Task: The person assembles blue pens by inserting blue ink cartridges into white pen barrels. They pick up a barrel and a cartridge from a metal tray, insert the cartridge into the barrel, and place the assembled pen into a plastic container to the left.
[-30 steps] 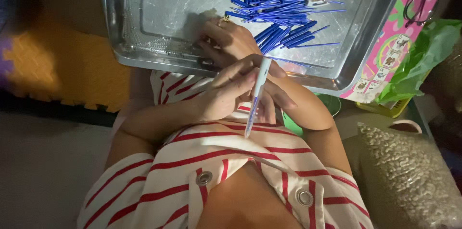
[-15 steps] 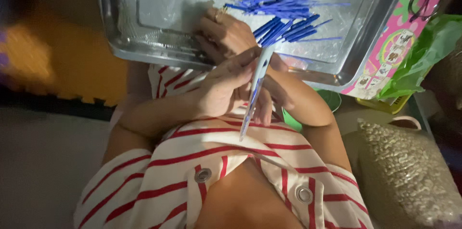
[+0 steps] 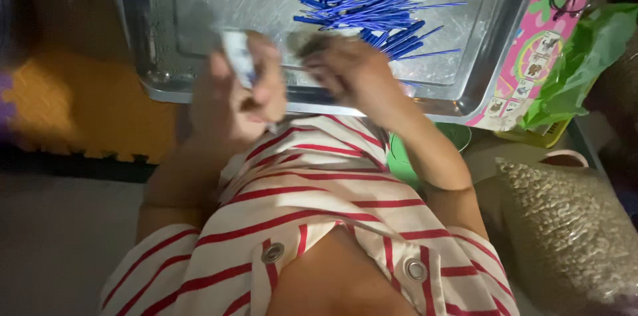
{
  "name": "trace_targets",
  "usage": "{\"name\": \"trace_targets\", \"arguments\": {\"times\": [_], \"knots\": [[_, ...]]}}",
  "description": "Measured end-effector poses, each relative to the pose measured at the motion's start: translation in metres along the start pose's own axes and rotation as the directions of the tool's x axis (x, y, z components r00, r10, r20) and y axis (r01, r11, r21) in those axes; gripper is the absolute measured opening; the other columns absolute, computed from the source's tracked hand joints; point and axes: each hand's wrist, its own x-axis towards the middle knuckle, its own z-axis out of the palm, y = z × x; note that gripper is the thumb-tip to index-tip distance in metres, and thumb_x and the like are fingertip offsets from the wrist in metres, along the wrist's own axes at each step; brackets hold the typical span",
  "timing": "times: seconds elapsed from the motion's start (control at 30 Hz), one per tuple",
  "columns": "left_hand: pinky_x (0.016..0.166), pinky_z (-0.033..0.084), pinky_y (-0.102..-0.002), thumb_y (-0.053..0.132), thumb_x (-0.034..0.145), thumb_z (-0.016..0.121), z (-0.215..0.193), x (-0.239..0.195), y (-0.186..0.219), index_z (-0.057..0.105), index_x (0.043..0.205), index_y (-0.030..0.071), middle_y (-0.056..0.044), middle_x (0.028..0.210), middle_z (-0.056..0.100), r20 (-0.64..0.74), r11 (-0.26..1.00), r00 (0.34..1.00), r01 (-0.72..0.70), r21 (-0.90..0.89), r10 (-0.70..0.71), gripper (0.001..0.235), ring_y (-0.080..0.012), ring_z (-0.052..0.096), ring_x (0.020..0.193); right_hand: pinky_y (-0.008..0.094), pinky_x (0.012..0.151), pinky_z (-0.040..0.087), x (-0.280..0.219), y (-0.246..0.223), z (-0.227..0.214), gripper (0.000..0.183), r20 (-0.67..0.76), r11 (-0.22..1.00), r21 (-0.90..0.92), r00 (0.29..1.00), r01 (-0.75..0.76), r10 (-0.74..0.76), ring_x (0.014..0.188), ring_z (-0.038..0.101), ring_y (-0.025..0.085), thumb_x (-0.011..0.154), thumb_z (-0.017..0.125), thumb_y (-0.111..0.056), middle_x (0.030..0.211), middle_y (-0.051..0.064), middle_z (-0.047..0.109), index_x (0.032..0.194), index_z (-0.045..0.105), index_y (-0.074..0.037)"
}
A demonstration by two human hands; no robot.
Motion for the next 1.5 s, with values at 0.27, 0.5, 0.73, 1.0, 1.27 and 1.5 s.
{"name": "trace_targets", "arguments": {"times": [0.27, 0.5, 0.73, 1.0, 1.27, 1.5], "knots": [[0.064, 0.063, -0.036, 0.030, 0.121, 0.051, -0.065, -0.004, -0.006, 0.042, 0.164, -0.003, -0.019, 0.115, 0.079, 0.276, 0.879, 0.961, 0.128, -0.460, 0.005, 0.056, -0.0312, 0.078, 0.083, 0.047, 0.076, 0.058, -0.043, 0.052, -0.026, 0.046, 0.003, 0.797, -0.602, 0.997, 0.060, -0.072, 0.104, 0.068, 0.032, 0.093, 0.086, -0.020, 0.126, 0.009, 0.068, 0.136, 0.073, -0.010], [0.041, 0.047, -0.021, 0.036, 0.117, 0.030, 0.003, 0.007, -0.003, 0.049, 0.142, -0.005, -0.004, 0.080, 0.062, -0.069, 0.945, 0.992, -0.081, 0.317, 0.108, 0.051, -0.0065, 0.054, 0.048, 0.036, 0.067, 0.046, -0.022, 0.042, -0.025, 0.008, -0.007, 0.600, -0.771, 0.939, 0.214, -0.345, 0.076, 0.059, 0.026, 0.099, 0.069, -0.007, 0.091, 0.009, 0.063, 0.094, 0.075, -0.011], [0.059, 0.050, -0.017, 0.011, 0.097, 0.080, 0.050, 0.028, -0.019, 0.066, 0.129, -0.006, -0.007, 0.089, 0.066, -0.143, 0.868, 0.989, 0.033, 0.496, 0.044, 0.039, -0.0049, 0.056, 0.064, 0.039, 0.073, 0.066, -0.041, -0.029, -0.060, 0.014, -0.230, 0.650, 0.760, 0.928, -0.017, 0.293, 0.083, 0.080, 0.031, 0.102, 0.062, 0.008, 0.100, 0.027, 0.074, 0.113, 0.055, 0.012], [0.061, 0.060, -0.025, -0.003, 0.096, 0.078, 0.081, 0.056, -0.020, 0.070, 0.116, -0.011, -0.017, 0.081, 0.074, -0.035, 0.897, 0.995, -0.065, 0.437, 0.089, 0.023, -0.0134, 0.071, 0.065, 0.035, 0.066, 0.065, -0.042, -0.038, -0.046, 0.027, -0.261, 0.613, 0.790, 0.901, -0.007, 0.347, 0.070, 0.075, 0.020, 0.087, 0.075, 0.017, 0.083, 0.022, 0.074, 0.111, 0.064, 0.018], [0.094, 0.057, -0.035, 0.012, 0.103, 0.075, 0.076, 0.050, -0.026, 0.076, 0.117, 0.005, -0.011, 0.101, 0.078, -0.025, 0.773, 0.989, -0.099, 0.626, 0.147, 0.016, -0.0114, 0.067, 0.100, 0.039, 0.077, 0.060, -0.049, -0.025, -0.058, 0.039, -0.543, 0.863, 0.480, 0.826, 0.158, 0.151, 0.083, 0.066, 0.025, 0.098, 0.073, -0.004, 0.109, 0.029, 0.057, 0.125, 0.064, 0.023], [0.070, 0.050, -0.030, 0.016, 0.102, 0.074, 0.058, 0.045, -0.044, 0.073, 0.097, 0.003, -0.009, 0.077, 0.068, 0.063, 0.778, 0.998, -0.061, 0.625, 0.028, 0.014, -0.0096, 0.058, 0.077, 0.038, 0.078, 0.051, -0.040, -0.033, -0.059, 0.016, -0.517, 0.875, 0.459, 0.847, 0.152, 0.124, 0.087, 0.062, 0.027, 0.088, 0.082, -0.001, 0.100, 0.027, 0.062, 0.098, 0.077, 0.012]]}}
